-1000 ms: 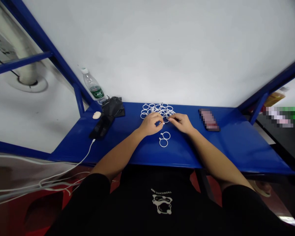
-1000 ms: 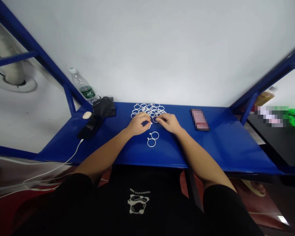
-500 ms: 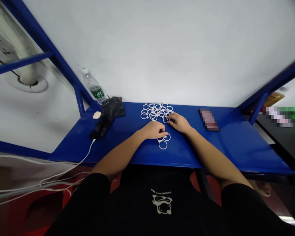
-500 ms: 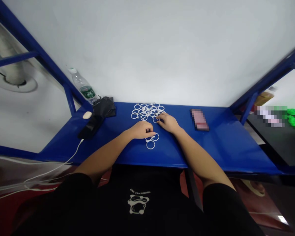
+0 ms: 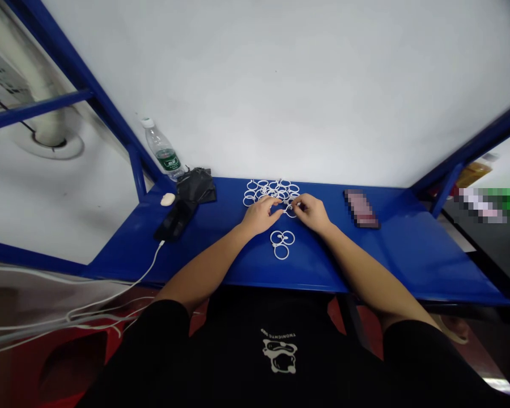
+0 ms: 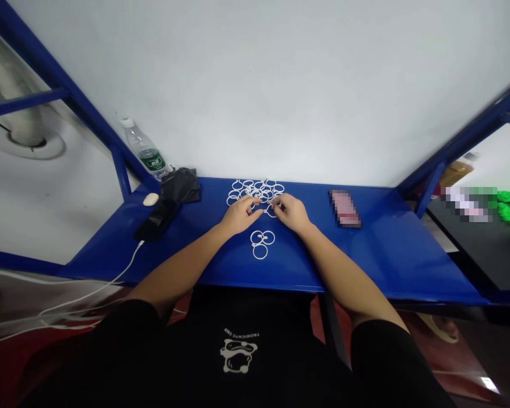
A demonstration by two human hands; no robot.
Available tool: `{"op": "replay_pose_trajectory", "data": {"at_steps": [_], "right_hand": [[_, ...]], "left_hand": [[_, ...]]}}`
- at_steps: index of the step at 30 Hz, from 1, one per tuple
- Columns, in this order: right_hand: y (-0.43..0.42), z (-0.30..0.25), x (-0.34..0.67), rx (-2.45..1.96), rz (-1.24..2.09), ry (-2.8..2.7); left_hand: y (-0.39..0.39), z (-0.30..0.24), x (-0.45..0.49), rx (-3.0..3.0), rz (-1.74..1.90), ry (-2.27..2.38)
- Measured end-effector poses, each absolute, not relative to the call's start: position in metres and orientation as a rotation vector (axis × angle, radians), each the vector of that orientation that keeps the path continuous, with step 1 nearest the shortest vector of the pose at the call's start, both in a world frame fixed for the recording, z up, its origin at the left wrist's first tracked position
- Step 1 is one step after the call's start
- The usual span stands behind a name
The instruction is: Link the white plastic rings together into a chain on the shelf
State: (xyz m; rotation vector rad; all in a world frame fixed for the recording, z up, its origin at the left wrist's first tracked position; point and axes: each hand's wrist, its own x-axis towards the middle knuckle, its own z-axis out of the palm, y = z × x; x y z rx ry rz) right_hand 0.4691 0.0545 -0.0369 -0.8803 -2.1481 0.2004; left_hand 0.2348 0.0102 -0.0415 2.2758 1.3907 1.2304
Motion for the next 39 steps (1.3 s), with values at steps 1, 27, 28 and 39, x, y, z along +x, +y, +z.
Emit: {"op": "replay_pose_trajectory", "data": {"at_steps": [1, 27, 28, 39], "right_hand": [[0.052, -0.036, 0.469, -0.884, 0.201, -2.115], [0.035, -0.02, 0.463, -0.618, 0.289, -2.188], [0.035, -0.02, 0.464, -0.623, 0.298, -2.192], [0.03, -0.023, 0.456, -0.623, 0.426, -2.108]], "left_hand": [[0.01, -0.042, 0.235, 2.281, 1.228, 1.373], [0.006, -0.038, 0.241, 2.487, 1.411, 1.086], [0.005, -0.038, 0.241, 2.485, 1.399, 1.1], [0.003, -0.034, 0.241, 2.456, 1.439, 1.101]]}}
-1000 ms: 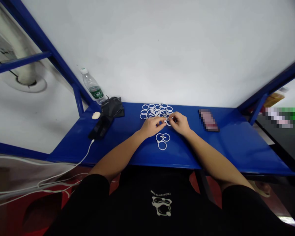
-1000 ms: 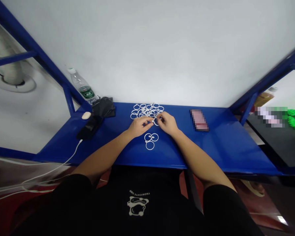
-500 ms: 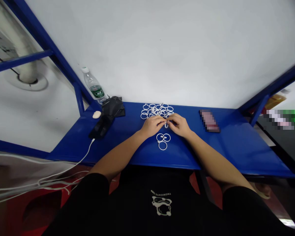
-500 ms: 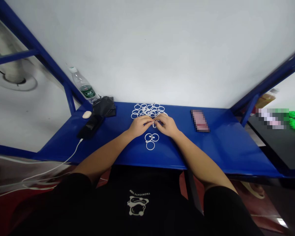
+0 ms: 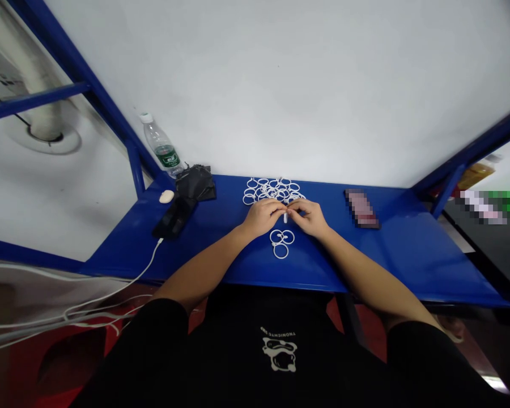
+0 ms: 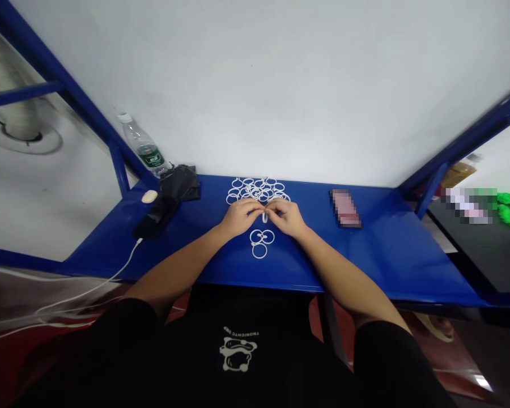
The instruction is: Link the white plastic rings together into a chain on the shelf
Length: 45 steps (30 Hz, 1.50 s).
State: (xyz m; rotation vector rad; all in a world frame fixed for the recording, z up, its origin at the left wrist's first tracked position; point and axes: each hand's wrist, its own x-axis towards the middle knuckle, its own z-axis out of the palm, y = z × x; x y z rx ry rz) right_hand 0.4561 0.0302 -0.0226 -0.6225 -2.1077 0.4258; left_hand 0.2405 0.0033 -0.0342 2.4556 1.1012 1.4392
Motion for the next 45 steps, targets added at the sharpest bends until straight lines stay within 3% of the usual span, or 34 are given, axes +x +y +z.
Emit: {"op": "replay_pose_trajectory", "data": {"at_steps": [7, 17, 24, 31, 37, 45], "right_hand": [[0.04, -0.022, 0.463, -0.638, 0.412, -2.181], [0.07, -0.051, 0.478, -1.086, 0.304, -2.299], [0.068, -0.048, 0.474, -0.914, 0.302, -2.255], [0.043, -0.03, 0.464, -0.692, 0.266, -2.172], [0.037, -0.027, 0.461, -0.616, 0.242, -2.196], [0.041, -0.035, 0.463, -0.734, 0.444, -2.186]], "left_hand": [[0.006, -0.039, 0.238, 2.407, 1.237, 1.109], [-0.003, -0.038, 0.241, 2.456, 0.846, 0.988], [0.0, -0.04, 0.243, 2.471, 0.955, 1.073], [0.007, -0.038, 0.238, 2.266, 1.305, 1.4], [0.008, -0.04, 0.236, 2.356, 1.368, 1.276], [0.012, -0.046, 0.238, 2.435, 1.433, 1.169]]}}
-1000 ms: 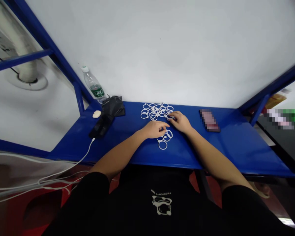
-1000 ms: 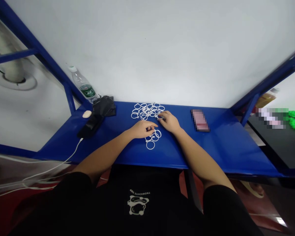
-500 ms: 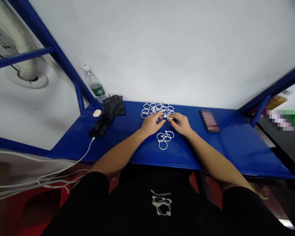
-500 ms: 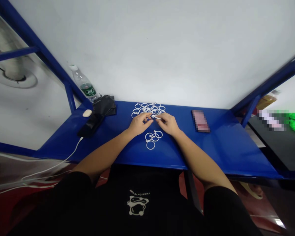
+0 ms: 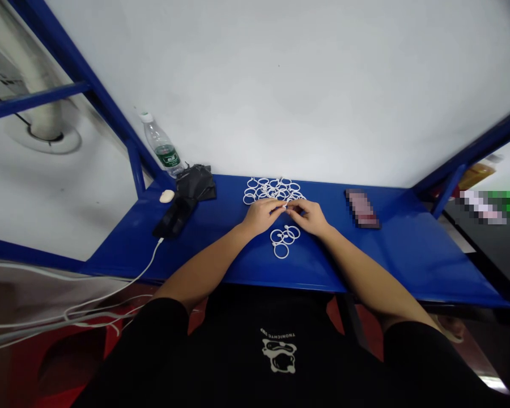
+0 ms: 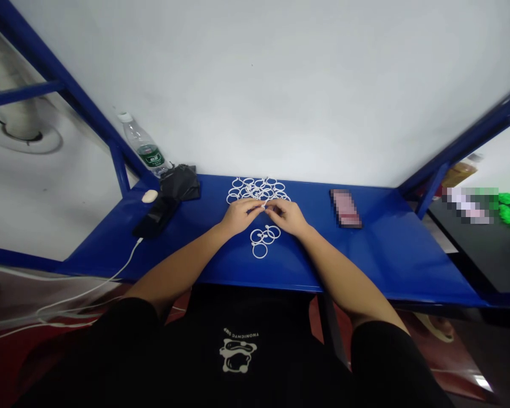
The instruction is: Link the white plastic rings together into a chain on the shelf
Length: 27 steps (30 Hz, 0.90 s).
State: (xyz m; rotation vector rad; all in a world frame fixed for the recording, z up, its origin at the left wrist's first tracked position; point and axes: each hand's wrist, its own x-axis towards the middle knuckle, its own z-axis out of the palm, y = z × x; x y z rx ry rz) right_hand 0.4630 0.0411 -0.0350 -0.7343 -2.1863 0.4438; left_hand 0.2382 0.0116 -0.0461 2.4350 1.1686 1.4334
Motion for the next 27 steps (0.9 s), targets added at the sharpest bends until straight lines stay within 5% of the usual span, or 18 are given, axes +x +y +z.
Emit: {"op": "replay_pose_trajectory", "data": {"at_steps": [27], "right_hand": [[0.032, -0.0315, 0.461, -0.81, 0.478, -2.201]], "left_hand": [[0.0061, -0.0377, 0.2363, 2.434, 1.267, 1.102]]}}
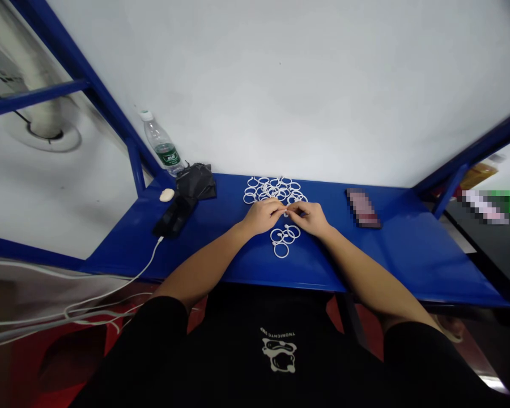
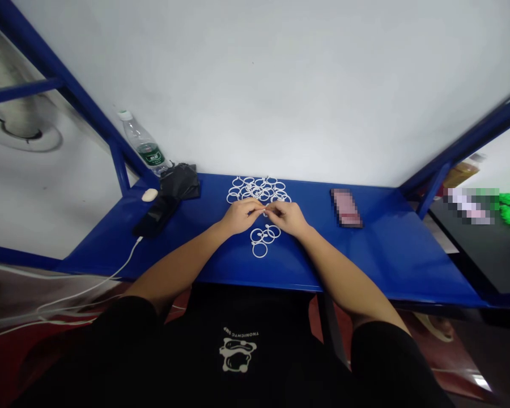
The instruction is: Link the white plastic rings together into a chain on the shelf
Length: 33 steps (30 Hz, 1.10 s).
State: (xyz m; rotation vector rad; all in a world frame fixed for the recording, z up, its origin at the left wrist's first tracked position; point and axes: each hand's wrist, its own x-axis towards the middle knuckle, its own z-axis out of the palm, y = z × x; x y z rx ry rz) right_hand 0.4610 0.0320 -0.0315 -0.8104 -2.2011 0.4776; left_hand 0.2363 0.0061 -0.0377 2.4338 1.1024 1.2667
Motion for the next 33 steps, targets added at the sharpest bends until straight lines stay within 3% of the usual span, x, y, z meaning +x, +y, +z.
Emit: {"op": "replay_pose_trajectory", "data": {"at_steps": [8, 20, 33], "right_hand": [[0.042, -0.025, 0.471, -0.822, 0.413, -2.286], [0.07, -0.043, 0.486, -1.234, 0.205, -2.354], [0.061, -0.037, 0.479, -0.978, 0.225, -2.246]], "left_hand": [[0.004, -0.038, 0.238, 2.403, 1.105, 1.165], [-0.001, -0.034, 0.24, 2.555, 0.741, 0.909], [0.005, -0.04, 0.242, 2.365, 0.973, 1.301]]}}
